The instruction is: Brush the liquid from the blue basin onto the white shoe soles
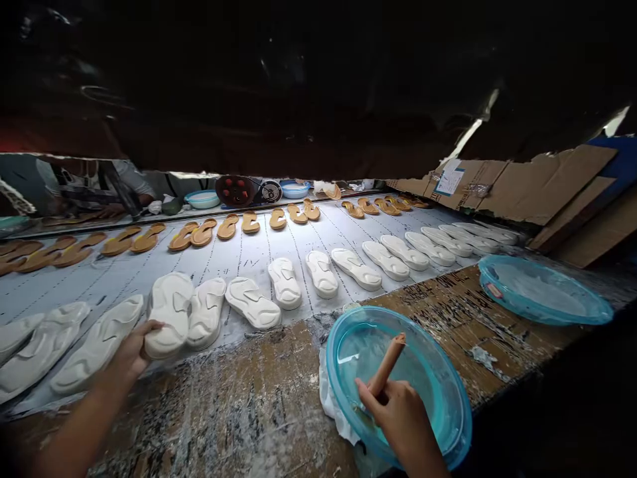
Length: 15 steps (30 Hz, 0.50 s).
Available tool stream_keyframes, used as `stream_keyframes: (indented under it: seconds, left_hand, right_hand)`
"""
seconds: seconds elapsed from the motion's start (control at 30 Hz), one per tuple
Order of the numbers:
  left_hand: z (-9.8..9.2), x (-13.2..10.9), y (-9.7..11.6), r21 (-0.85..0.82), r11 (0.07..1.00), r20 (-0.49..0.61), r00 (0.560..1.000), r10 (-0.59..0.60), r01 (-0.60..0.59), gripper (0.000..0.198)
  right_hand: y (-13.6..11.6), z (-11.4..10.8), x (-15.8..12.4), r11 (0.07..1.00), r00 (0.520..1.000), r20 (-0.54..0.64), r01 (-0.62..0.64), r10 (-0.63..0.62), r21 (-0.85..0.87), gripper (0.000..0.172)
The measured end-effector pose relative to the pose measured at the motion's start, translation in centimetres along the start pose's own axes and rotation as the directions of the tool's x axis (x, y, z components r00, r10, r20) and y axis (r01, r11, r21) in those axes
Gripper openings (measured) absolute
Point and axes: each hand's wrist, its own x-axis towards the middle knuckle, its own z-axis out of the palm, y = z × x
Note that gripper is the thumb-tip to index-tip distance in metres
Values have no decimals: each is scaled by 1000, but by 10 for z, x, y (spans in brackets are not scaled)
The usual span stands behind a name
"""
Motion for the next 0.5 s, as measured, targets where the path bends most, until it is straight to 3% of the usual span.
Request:
stream_keyframes:
  seconds: [0.1,0.17,0.3,0.4,0.5]
  left_hand:
    - [12,-54,-8,-151,987,220,975,-25,59,32]
    - [22,-92,-17,-218,968,388,921,-32,125,44]
    - [41,-153,-36,-152,911,655,729,-197,384,45]
    - [47,-185,-43,-4,848,729,582,-360,530,48]
    - [43,-207,-44,156,769,762,421,-493,620,54]
  right_hand:
    - [-6,-11,-4,999,999,-30,-26,28,38,44]
    - [-13,-19,-8,997,998,-36,-41,43,71,45]
    - [-34,-24,-16,972,999,-26,-24,30,233,42]
    - [-53,-22,-22,881,979,-62,202,-195,429,29]
    - [-67,-22,-26,810,910,-223,414,-350,416,28]
